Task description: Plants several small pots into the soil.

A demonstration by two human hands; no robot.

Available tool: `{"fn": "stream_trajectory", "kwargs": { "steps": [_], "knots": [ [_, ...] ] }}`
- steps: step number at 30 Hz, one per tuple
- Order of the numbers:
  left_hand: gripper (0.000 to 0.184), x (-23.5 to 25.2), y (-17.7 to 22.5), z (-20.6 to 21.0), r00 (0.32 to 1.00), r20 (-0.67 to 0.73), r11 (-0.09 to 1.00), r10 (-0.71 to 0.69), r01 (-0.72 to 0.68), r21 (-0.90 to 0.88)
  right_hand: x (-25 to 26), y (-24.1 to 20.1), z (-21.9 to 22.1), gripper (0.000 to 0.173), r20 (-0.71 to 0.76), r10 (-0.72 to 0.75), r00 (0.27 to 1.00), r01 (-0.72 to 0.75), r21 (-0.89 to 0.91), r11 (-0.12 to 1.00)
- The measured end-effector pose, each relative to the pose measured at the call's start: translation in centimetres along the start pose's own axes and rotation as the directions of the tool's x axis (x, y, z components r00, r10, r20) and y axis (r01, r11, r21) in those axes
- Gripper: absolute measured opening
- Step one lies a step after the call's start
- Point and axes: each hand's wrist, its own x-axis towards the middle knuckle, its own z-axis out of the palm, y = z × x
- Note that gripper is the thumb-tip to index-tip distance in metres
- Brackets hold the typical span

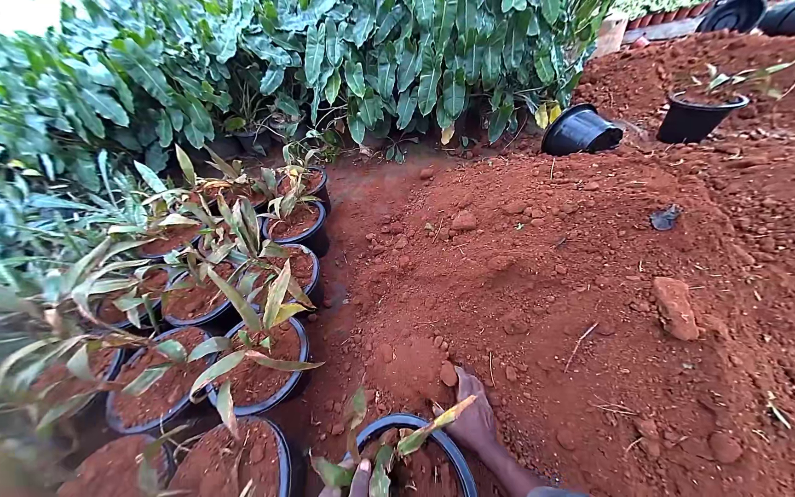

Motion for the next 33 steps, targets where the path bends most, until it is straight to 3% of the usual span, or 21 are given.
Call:
{"fn": "stream_trajectory", "kwargs": {
  "steps": [5,12,18,22,29,33],
  "knots": [
    [0.024,-0.4,0.3,0.0,0.998,-0.025,0.996,-0.055,0.056,0.063,-2.5,3.1,-3.4,0.101,-0.159,-0.216,0.963,0.233,0.099,0.967],
    [0.028,0.2,-0.6,0.5,0.999,-0.016,0.993,-0.043,0.044,0.114,-7.0,5.8,-13.6,0.106,-0.151,-0.345,0.927,0.358,0.073,0.931],
    [0.032,0.5,-0.3,0.5,0.998,0.027,0.985,-0.056,0.050,0.166,-10.8,2.8,-22.4,0.103,0.073,-0.399,0.914,0.397,0.033,0.917],
    [0.035,0.7,-0.2,0.4,0.994,0.083,0.985,-0.076,0.062,0.161,-11.3,0.3,-25.3,0.097,0.194,-0.536,0.822,0.542,0.023,0.840],
    [0.036,0.3,0.1,0.2,0.985,0.141,0.978,-0.094,0.064,0.200,-9.0,-2.1,-24.6,0.094,0.408,-0.682,0.607,0.754,-0.024,0.656],
    [0.037,0.4,0.1,0.2,0.983,0.154,0.976,-0.104,0.071,0.206,-8.7,-4.6,-24.1,0.095,0.547,-0.647,0.532,0.802,-0.080,0.592]
  ]
}}
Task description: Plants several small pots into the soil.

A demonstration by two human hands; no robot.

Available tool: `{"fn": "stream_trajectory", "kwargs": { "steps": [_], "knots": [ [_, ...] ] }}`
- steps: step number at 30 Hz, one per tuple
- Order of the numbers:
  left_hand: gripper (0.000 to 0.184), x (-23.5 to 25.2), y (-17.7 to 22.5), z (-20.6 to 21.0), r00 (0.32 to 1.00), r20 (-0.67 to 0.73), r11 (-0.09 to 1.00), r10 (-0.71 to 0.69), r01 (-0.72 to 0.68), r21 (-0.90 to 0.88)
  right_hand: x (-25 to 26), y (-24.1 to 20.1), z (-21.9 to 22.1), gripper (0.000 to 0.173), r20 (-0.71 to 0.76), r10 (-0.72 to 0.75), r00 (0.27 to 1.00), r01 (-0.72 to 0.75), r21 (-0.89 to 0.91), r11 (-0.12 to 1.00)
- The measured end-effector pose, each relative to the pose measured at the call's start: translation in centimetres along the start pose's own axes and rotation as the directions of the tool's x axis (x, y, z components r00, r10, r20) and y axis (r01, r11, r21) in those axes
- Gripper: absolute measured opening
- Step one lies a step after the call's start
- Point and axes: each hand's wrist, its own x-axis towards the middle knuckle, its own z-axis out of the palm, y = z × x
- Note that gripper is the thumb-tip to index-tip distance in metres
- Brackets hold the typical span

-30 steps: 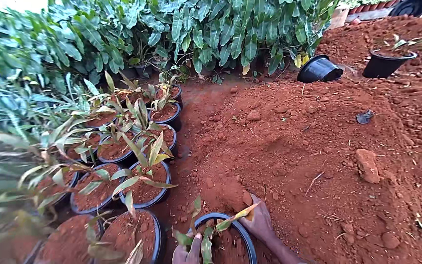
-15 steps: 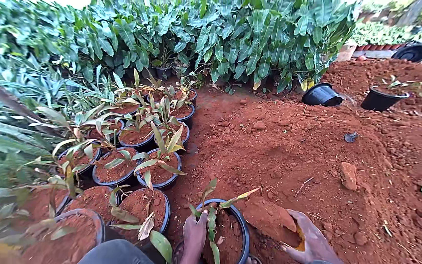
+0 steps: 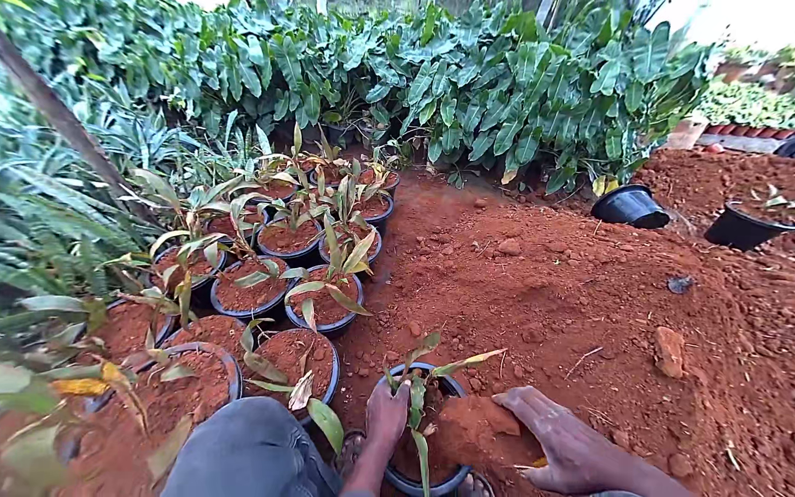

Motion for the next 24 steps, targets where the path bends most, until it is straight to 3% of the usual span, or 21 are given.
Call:
{"fn": "stream_trajectory", "kwargs": {
  "steps": [8,24],
  "knots": [
    [0.033,-0.3,0.3,0.1,0.999,0.035,0.999,0.034,-0.033,-0.029,1.7,-0.8,-1.6,0.097,0.228,0.025,0.973,-0.006,-0.079,0.997],
    [0.033,-0.2,0.1,0.3,0.998,0.044,0.999,0.038,-0.037,-0.029,2.4,-2.2,-4.2,0.094,0.241,-0.001,0.971,0.028,-0.109,0.994]
  ]
}}
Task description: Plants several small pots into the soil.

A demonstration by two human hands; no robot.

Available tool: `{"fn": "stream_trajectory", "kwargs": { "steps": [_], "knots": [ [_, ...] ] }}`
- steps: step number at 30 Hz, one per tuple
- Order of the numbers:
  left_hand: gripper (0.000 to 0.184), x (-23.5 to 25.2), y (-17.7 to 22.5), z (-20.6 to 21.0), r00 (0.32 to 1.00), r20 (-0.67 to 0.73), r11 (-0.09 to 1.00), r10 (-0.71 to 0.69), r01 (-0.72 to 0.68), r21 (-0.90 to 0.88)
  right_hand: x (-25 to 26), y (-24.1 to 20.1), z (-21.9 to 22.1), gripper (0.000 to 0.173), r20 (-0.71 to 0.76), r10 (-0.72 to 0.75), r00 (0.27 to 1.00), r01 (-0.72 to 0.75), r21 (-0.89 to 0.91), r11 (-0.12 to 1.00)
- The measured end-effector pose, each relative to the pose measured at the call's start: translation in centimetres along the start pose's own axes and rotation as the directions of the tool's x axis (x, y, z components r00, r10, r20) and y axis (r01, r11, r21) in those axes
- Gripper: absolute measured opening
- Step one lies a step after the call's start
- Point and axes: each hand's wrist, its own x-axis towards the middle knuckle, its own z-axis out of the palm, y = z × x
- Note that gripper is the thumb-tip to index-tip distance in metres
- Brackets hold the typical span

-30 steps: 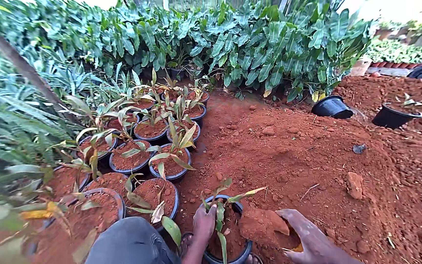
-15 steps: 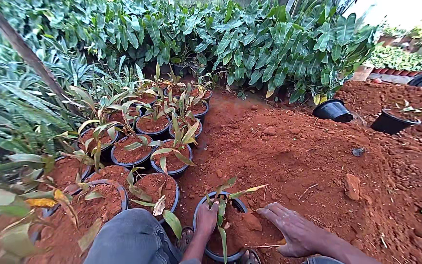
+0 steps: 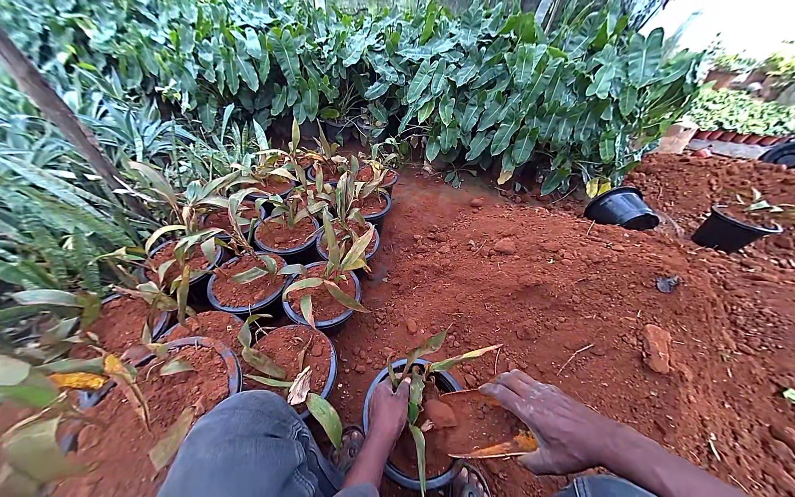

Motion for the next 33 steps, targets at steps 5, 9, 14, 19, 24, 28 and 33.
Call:
{"fn": "stream_trajectory", "kwargs": {
  "steps": [5,9,14,19,24,28,33],
  "knots": [
    [0.032,-0.2,0.1,-0.1,1.000,-0.005,1.000,-0.005,0.005,-0.002,0.4,-0.6,-1.1,0.094,-0.001,-0.008,1.000,0.008,0.001,1.000],
    [0.032,-0.3,0.3,-0.3,1.000,0.001,1.000,-0.009,0.009,-0.002,0.6,-1.1,-1.8,0.094,0.005,0.000,1.000,0.000,-0.010,1.000],
    [0.033,-0.2,0.2,-0.3,1.000,0.006,0.999,-0.029,0.029,-0.029,0.8,-1.6,-2.3,0.093,0.067,0.032,0.997,-0.031,-0.023,0.999],
    [0.033,0.0,0.1,-0.3,0.999,0.004,0.998,-0.049,0.049,-0.034,0.8,-2.0,-2.7,0.093,0.108,0.066,0.992,-0.060,-0.060,0.996],
    [0.034,0.2,-0.3,-0.5,0.998,-0.006,0.998,-0.060,0.060,0.015,0.0,-1.3,-2.3,0.087,0.084,0.116,0.990,-0.113,-0.033,0.993],
    [0.032,0.3,-0.4,-0.5,0.999,-0.019,0.998,-0.031,0.032,0.060,-1.1,0.0,-1.2,0.088,0.037,0.201,0.979,-0.202,0.025,0.979],
    [0.033,-0.4,0.3,-0.8,0.999,-0.052,0.990,-0.016,0.023,0.140,-2.4,2.9,2.4,0.098,-0.011,0.431,0.902,-0.426,0.125,0.896]
  ]
}}
